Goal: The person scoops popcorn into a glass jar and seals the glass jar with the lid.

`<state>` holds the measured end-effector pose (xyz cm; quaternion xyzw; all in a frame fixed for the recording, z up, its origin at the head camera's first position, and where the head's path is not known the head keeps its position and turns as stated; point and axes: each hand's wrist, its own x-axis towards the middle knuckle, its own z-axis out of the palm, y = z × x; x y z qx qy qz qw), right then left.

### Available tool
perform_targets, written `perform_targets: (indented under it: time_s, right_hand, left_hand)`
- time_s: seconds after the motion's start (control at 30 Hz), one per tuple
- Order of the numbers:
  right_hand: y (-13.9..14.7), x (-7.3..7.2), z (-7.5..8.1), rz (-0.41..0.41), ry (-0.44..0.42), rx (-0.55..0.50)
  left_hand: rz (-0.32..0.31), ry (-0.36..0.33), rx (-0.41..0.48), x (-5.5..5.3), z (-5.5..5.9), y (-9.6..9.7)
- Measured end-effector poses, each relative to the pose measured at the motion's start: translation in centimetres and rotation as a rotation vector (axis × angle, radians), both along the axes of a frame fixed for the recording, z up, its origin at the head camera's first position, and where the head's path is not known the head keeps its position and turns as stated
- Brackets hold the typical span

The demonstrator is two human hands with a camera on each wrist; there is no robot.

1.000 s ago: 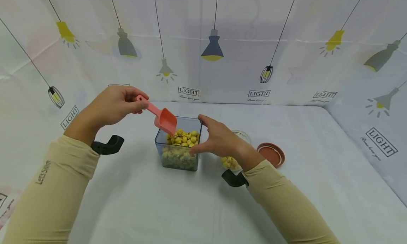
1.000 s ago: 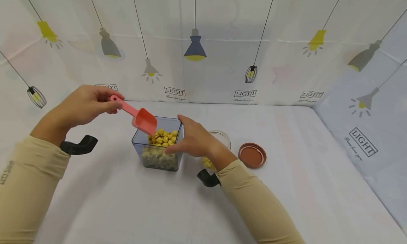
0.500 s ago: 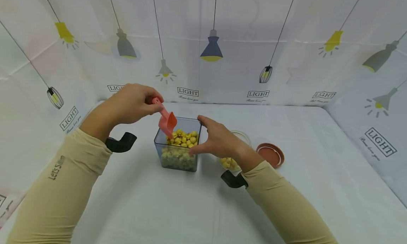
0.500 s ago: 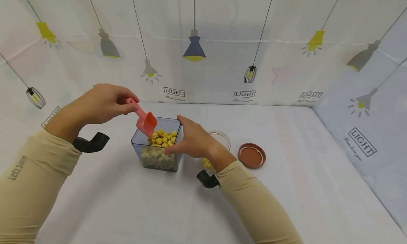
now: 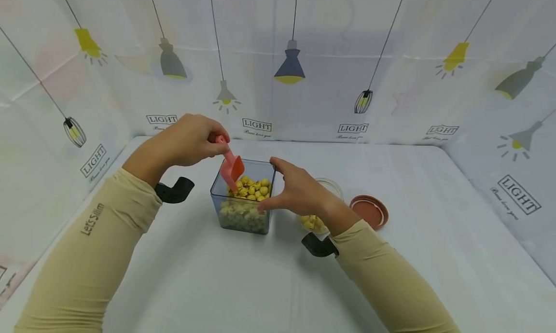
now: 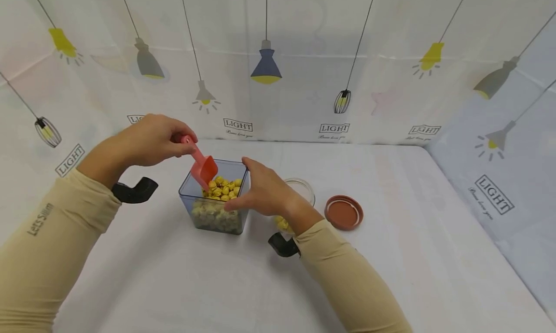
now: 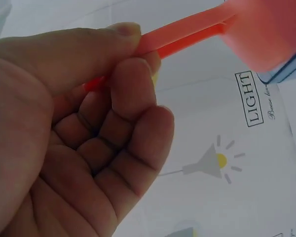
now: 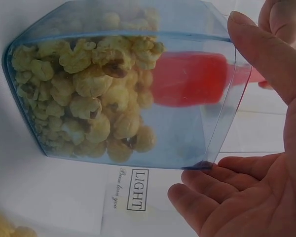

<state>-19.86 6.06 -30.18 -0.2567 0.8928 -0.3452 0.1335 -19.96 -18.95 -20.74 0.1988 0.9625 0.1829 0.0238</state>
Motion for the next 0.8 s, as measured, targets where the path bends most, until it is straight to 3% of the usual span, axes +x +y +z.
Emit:
perform_targets:
  time_s: [0.2,0.4,0.53,0.67,0.8]
  right_hand:
    - [0.3,-0.1,-0.1,-0.007,-0.01,-0.01]
    - [0.5,-0.1,-0.2,-0.013,-0.022,-0.031]
    - [0.4,-0.1,-0.3,-0.012,-0.021,-0.035]
    - [0.2,0.0,-0.2,-0.003,-0.027,-0.032]
    - [0.1,-0.1,-0.2,0.002,-0.017,-0.032]
  left_hand:
    - [-0.079,0.009,-0.095,0.0,0.4,2.2]
    - [-0.118,-0.026,-0.13,-0.3,-0.1,3.7]
    - [-0.075,-0.062,-0.09,-1.1,-1.3,2.2]
    - [-0.014,-0.124,0.013,-1.9,-2.9,0.0]
    - [0.023,-0.161,0.099,-2.3,-3.7,-1.6]
